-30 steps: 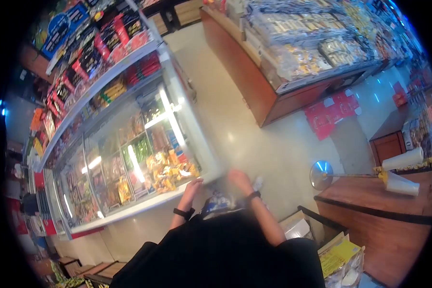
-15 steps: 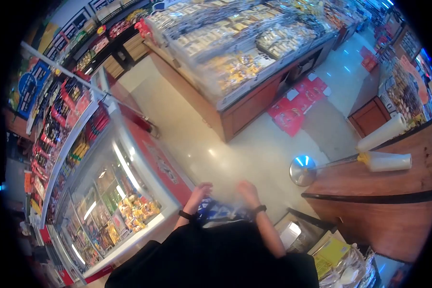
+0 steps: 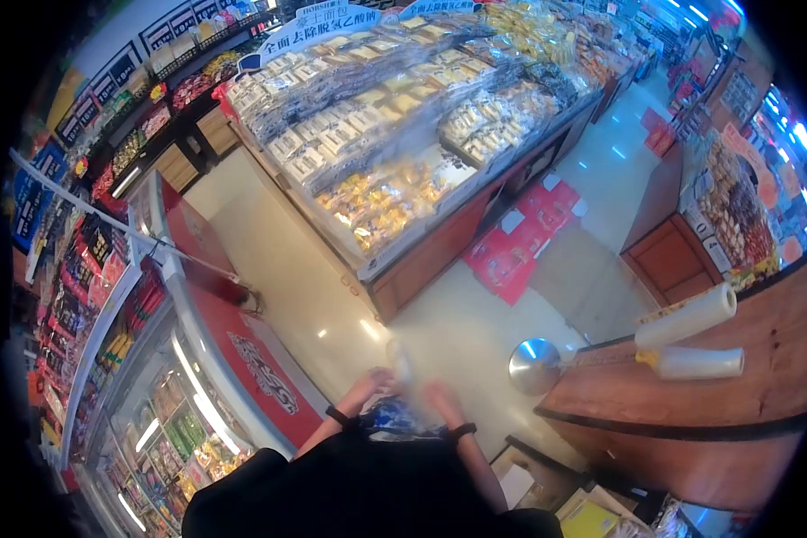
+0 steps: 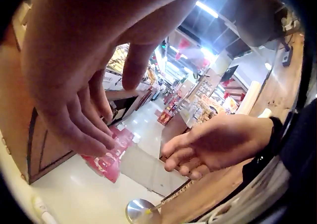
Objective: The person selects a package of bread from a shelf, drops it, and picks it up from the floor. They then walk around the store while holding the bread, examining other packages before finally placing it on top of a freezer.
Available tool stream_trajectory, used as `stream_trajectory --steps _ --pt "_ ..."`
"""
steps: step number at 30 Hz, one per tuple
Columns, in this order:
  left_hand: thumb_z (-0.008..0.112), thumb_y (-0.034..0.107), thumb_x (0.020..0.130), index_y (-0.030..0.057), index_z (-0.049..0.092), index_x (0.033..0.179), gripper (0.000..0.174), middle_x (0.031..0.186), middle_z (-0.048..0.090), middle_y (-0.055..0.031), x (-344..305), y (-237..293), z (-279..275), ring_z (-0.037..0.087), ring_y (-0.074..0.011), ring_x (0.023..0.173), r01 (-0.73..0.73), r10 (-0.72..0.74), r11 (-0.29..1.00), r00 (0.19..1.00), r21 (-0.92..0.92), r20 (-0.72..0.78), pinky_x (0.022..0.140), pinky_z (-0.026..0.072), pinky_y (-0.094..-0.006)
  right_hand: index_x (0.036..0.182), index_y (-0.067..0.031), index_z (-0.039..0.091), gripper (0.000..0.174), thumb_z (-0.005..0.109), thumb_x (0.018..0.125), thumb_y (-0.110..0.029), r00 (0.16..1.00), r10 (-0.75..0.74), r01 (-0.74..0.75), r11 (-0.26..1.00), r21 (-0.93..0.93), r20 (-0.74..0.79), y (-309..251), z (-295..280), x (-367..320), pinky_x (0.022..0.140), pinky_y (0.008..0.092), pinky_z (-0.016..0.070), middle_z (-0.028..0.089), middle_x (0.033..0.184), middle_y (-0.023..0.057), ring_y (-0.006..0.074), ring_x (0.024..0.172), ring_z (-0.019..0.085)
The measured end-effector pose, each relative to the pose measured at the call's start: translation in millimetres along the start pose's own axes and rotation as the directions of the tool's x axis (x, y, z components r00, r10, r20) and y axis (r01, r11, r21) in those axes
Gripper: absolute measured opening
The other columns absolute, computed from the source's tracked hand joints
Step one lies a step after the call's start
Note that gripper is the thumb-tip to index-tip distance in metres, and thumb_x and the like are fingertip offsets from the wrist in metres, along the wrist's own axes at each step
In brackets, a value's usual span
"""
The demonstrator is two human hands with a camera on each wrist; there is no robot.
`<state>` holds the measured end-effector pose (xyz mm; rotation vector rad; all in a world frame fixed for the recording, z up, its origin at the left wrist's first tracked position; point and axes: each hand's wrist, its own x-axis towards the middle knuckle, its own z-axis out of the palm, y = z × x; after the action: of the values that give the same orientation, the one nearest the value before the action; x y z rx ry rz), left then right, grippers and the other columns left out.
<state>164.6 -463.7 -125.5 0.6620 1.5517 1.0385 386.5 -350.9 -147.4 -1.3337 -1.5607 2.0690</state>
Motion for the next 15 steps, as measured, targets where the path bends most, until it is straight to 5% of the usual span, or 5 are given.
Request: stream_trajectory --steps 5,7,10,11,15 --pt "0.053 0.027 0.096 0.0045 0.060 0.119 0.034 0.109 0.063 -0.0050 69.6 78.6 -26.2 0.059 -0.0161 0.098 -0.031 0.010 0.984 0.993 -0.177 -0.120 0.085 0.0465 -0.0301 0.097 -0.0072 0.066 0.017 0.055 0.093 -0.021 0.998 -0.059 0.059 0.998 0.030 -0.013 -92.4 -15.0 62.3 0.065 0.0242 0.0488 0.068 0.084 0.0038 0.0109 0.072 0.062" --pt "0.053 0.024 0.095 0.0040 0.060 0.120 0.033 0.109 0.063 -0.0051 108.9 99.2 -39.1 0.058 -0.0158 0.100 -0.138 0.118 0.982 0.982 -0.128 -0.149 0.085 0.0463 -0.0298 0.097 -0.0071 0.066 0.017 0.057 0.093 -0.021 0.997 -0.058 0.059 0.998 0.014 -0.042 -105.4 -18.0 100.9 0.064 0.0243 0.0487 0.068 0.084 0.0038 0.0108 0.072 0.062" --pt "0.054 0.017 0.093 0.0030 0.054 0.126 0.035 0.115 0.059 -0.0076 160.7 93.1 -52.3 0.056 -0.0170 0.105 -0.249 0.262 0.965 0.928 0.083 -0.265 0.090 0.0459 -0.0314 0.098 -0.0072 0.065 0.017 0.057 0.092 -0.021 0.959 -0.280 0.279 0.925 -0.257 0.032 -115.9 -15.8 167.9 0.065 0.0243 0.0486 0.068 0.084 0.0038 0.0112 0.072 0.062" --pt "0.054 0.016 0.093 0.0032 0.052 0.128 0.037 0.116 0.058 -0.0083 166.5 105.4 -53.9 0.056 -0.0177 0.107 -0.278 0.292 0.956 0.898 0.089 -0.328 0.092 0.0456 -0.0319 0.098 -0.0070 0.065 0.017 0.057 0.092 -0.020 0.990 -0.138 0.137 0.990 -0.046 -0.019 -130.7 -9.4 170.5 0.066 0.0244 0.0486 0.068 0.086 0.0040 0.0114 0.072 0.062" --pt "0.058 0.013 0.090 0.0050 0.041 0.139 0.052 0.128 0.053 -0.0122 184.7 133.6 -72.4 0.052 -0.0226 0.118 -0.286 0.300 0.953 0.863 0.098 -0.406 0.099 0.0426 -0.0352 0.099 -0.0053 0.065 0.019 0.055 0.093 -0.021 0.989 -0.122 0.131 0.983 -0.130 0.082 -174.3 8.6 207.5 0.067 0.0242 0.0486 0.069 0.088 0.0046 0.0120 0.072 0.062"
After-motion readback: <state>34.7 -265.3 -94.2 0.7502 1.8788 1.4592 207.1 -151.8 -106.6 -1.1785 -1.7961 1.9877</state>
